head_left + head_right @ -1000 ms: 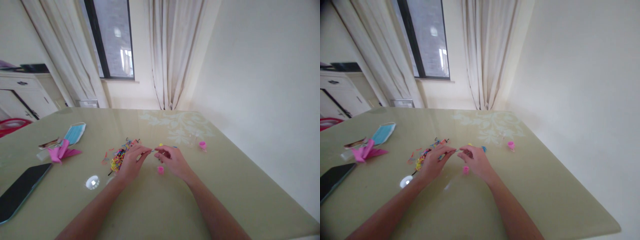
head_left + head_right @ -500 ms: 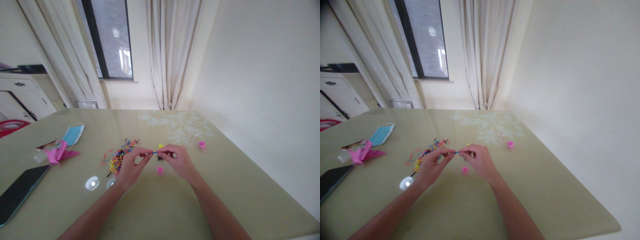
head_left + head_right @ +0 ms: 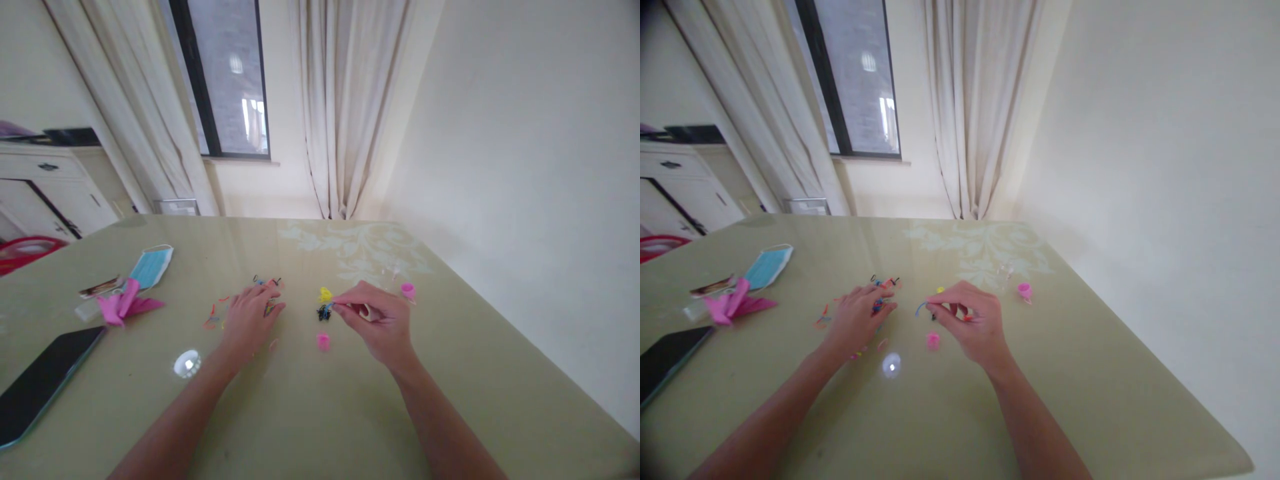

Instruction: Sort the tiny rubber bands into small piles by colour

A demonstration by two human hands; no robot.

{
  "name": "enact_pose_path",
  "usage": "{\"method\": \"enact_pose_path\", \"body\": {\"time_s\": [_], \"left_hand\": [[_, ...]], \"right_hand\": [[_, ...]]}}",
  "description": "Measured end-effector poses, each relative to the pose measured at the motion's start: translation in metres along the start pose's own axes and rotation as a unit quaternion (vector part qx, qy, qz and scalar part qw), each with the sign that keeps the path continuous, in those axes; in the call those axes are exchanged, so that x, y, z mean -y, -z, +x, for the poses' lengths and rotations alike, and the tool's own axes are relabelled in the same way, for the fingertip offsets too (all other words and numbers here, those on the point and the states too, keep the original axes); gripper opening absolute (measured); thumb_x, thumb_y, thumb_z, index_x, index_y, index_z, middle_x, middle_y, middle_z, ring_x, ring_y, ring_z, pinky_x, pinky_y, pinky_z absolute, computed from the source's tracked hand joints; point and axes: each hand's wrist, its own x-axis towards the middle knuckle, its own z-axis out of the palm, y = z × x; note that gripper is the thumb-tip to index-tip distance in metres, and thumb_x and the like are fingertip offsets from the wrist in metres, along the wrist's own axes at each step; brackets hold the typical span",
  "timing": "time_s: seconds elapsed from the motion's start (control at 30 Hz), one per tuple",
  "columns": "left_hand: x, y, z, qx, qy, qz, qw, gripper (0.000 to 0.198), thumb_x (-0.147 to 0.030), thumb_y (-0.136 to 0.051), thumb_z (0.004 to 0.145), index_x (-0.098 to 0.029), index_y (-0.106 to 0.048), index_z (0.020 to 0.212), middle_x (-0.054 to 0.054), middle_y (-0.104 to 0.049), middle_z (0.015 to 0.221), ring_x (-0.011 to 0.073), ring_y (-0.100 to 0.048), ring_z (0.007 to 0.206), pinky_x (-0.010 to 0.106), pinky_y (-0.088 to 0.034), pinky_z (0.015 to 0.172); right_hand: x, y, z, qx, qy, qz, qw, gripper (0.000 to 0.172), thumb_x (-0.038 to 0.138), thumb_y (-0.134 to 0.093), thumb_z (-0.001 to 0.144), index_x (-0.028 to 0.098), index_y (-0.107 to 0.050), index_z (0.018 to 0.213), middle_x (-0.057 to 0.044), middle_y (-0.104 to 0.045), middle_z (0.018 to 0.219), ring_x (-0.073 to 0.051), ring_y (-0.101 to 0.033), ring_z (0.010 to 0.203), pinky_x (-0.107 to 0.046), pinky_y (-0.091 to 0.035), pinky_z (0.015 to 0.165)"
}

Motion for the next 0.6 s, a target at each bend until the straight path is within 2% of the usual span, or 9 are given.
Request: {"method": "enact_pose_path", "body": {"time_s": [0.1,0.2,0.33,0.43,0.53,0.6], "left_hand": [[0.008,-0.001,-0.002,0.062,0.014,0.09,0.994,0.021,-0.039,-0.064,0.097,-0.026,-0.078,0.107,0.01,-0.076,0.121,0.0354,-0.064,0.117,0.05,-0.046,0.098],[0.01,-0.002,-0.002,0.084,0.009,0.104,0.991,0.02,-0.036,-0.061,0.099,-0.027,-0.078,0.104,0.009,-0.075,0.12,0.0339,-0.064,0.117,0.049,-0.044,0.098],[0.009,-0.003,0.001,0.08,0.009,0.114,0.99,0.022,-0.029,-0.056,0.099,-0.025,-0.078,0.099,0.009,-0.077,0.116,0.0328,-0.065,0.114,0.049,-0.043,0.097],[0.007,-0.003,0.002,0.065,0.003,0.121,0.99,0.024,-0.027,-0.053,0.099,-0.024,-0.077,0.097,0.009,-0.078,0.113,0.0327,-0.066,0.112,0.049,-0.044,0.095],[0.007,-0.003,0.003,0.04,0.0,0.124,0.991,0.023,-0.029,-0.054,0.099,-0.025,-0.077,0.097,0.008,-0.079,0.11,0.0329,-0.067,0.11,0.047,-0.044,0.094],[0.008,-0.003,0.004,0.024,0.001,0.122,0.992,0.022,-0.031,-0.055,0.099,-0.026,-0.077,0.098,0.007,-0.08,0.108,0.0329,-0.068,0.107,0.046,-0.045,0.093]], "right_hand": [[0.001,0.002,0.002,-0.009,0.003,0.004,1.0,0.015,0.016,-0.079,0.089,0.027,-0.086,0.097,-0.004,-0.079,0.079,-0.014,-0.057,0.062,-0.029,-0.043,0.054],[0.002,0.003,0.002,-0.01,0.002,0.007,1.0,0.015,0.016,-0.08,0.089,0.027,-0.086,0.096,-0.003,-0.079,0.079,-0.014,-0.057,0.061,-0.029,-0.042,0.053],[0.003,0.003,0.002,-0.013,-0.004,0.014,1.0,0.013,0.017,-0.08,0.089,0.027,-0.086,0.095,-0.003,-0.078,0.076,-0.014,-0.056,0.06,-0.029,-0.041,0.053],[0.003,0.008,0.004,-0.023,-0.029,-0.003,0.999,0.006,0.023,-0.08,0.09,0.025,-0.085,0.091,-0.003,-0.075,0.074,-0.014,-0.055,0.06,-0.029,-0.041,0.054],[-0.007,0.02,0.009,-0.027,-0.092,-0.081,0.992,0.009,0.03,-0.078,0.09,0.022,-0.083,0.088,-0.003,-0.074,0.072,-0.014,-0.055,0.059,-0.028,-0.042,0.054],[-0.021,0.029,0.012,0.0,-0.141,-0.175,0.974,0.011,0.028,-0.075,0.09,0.021,-0.083,0.088,-0.003,-0.076,0.073,-0.014,-0.055,0.058,-0.028,-0.043,0.056]]}}
